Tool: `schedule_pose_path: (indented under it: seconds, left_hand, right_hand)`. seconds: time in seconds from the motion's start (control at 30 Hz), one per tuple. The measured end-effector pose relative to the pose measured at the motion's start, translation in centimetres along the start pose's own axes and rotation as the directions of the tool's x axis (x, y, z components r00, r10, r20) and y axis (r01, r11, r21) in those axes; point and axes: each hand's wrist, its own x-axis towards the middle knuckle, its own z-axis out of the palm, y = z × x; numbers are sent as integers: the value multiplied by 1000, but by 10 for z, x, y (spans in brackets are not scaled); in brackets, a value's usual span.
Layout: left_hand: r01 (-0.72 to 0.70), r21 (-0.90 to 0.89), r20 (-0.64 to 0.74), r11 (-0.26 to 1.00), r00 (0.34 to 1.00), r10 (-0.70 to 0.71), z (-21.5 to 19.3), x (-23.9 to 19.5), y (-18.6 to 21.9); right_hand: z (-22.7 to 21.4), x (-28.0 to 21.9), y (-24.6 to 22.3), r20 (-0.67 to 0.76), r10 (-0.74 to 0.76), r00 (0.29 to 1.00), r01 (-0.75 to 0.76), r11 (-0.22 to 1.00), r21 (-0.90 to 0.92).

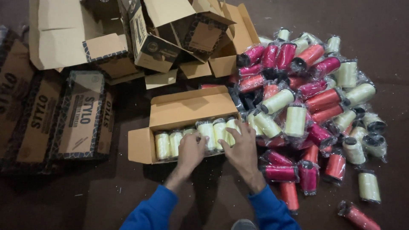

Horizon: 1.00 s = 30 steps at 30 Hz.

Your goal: Packing spools of thread into a cardboard box and closing it.

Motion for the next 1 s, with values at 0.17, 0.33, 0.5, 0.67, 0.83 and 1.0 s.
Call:
schedule_pose_path:
  seconds: [0.17, 0.33, 0.5, 0.67, 0.83, 1.0]
  left_hand:
    - [32, -24, 72, 999, 997, -30, 4, 15, -14]
    - [-49, -52, 49, 997, 997, 51, 11, 23, -26]
    - [-54, 0, 112, 999, 992, 54, 6, 22, -29]
    - [-51, 27, 154, 998, 987, 46, 4, 23, -28]
    - [-76, 40, 137, 996, 988, 70, 7, 28, -29]
    - [-42, 18, 29, 999, 999, 42, -33, -43, 37]
  right_hand:
    - [18, 0, 16, 0, -16, 1000, 16, 999, -33]
    - [23, 2, 21, -33, -57, 998, 55, 996, -71]
    - [19, -1, 14, -68, -126, 990, 114, 982, -150]
    - [25, 0, 27, -73, -135, 988, 126, 985, -114]
    - [23, 2, 28, -95, -176, 980, 161, 976, -147]
    - [-1, -1, 33, 135, -134, 982, 134, 991, 7]
